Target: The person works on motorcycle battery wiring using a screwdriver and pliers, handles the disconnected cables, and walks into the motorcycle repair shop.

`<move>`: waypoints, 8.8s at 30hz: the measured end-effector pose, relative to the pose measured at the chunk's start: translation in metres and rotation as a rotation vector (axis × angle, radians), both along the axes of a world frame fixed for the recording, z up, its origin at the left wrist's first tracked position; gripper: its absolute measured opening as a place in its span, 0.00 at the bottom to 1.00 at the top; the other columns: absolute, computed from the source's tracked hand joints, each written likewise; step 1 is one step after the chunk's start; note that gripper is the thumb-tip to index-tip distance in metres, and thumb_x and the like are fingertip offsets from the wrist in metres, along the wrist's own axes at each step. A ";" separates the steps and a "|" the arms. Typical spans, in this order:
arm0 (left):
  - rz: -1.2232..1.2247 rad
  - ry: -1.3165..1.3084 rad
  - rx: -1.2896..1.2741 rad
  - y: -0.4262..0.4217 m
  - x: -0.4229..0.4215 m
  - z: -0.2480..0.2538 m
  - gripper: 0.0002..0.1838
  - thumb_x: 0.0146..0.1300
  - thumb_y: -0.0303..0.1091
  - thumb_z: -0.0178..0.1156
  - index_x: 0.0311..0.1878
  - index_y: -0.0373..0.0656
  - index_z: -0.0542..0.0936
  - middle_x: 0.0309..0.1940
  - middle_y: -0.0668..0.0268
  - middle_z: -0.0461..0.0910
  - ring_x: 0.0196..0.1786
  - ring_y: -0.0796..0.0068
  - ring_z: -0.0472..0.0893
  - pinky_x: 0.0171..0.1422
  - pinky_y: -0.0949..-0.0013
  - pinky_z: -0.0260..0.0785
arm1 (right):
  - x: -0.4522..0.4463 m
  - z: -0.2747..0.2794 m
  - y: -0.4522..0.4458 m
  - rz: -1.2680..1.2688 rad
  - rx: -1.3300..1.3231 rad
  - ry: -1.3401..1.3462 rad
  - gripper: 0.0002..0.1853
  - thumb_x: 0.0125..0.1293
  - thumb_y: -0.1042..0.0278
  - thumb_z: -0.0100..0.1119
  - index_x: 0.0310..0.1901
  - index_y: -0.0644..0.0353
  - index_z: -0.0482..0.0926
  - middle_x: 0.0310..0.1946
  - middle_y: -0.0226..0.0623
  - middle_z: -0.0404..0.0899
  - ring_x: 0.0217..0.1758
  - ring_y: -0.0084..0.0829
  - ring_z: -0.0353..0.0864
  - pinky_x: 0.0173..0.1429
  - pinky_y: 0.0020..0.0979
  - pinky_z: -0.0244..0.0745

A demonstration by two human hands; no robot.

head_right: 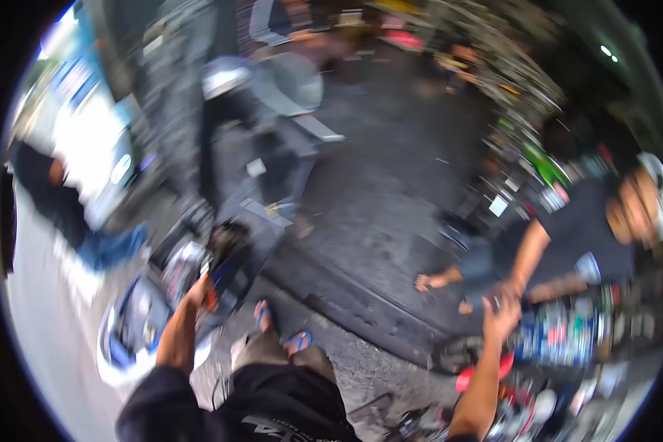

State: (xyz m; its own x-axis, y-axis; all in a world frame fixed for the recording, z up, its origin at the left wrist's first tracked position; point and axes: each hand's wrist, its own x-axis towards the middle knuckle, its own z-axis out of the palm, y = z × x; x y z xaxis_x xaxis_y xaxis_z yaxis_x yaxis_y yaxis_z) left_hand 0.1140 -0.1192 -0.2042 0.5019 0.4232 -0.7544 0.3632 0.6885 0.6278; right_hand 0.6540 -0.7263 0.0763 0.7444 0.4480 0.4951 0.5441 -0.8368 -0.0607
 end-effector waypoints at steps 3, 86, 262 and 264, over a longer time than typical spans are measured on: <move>0.119 0.200 -0.016 -0.013 0.016 0.042 0.19 0.68 0.50 0.49 0.25 0.49 0.67 0.19 0.66 0.66 0.19 0.68 0.69 0.22 0.58 0.65 | -0.005 -0.005 0.025 0.179 -0.055 0.072 0.18 0.64 0.61 0.65 0.48 0.66 0.81 0.51 0.51 0.79 0.58 0.51 0.75 0.66 0.48 0.66; 0.029 -0.226 -0.113 -0.012 0.018 0.016 0.11 0.52 0.30 0.56 0.39 0.39 0.72 0.27 0.62 0.74 0.31 0.69 0.76 0.35 0.65 0.67 | -0.284 -0.199 0.577 0.831 -0.780 1.523 0.32 0.52 0.74 0.54 0.63 0.69 0.69 0.48 0.52 0.76 0.51 0.48 0.78 0.60 0.39 0.72; 0.611 0.003 0.879 0.035 0.080 0.019 0.22 0.62 0.14 0.53 0.60 0.35 0.75 0.61 0.47 0.73 0.61 0.52 0.78 0.60 0.61 0.73 | -0.324 -0.230 0.649 0.972 -0.030 1.420 0.16 0.71 0.73 0.55 0.56 0.73 0.77 0.46 0.48 0.84 0.41 0.30 0.86 0.45 0.29 0.82; 0.624 -0.032 0.861 0.039 0.078 0.017 0.21 0.62 0.14 0.54 0.59 0.35 0.75 0.60 0.47 0.74 0.63 0.49 0.77 0.62 0.60 0.73 | -0.326 -0.229 0.650 0.970 -0.026 1.436 0.16 0.69 0.76 0.55 0.56 0.73 0.76 0.47 0.48 0.83 0.43 0.31 0.86 0.47 0.30 0.82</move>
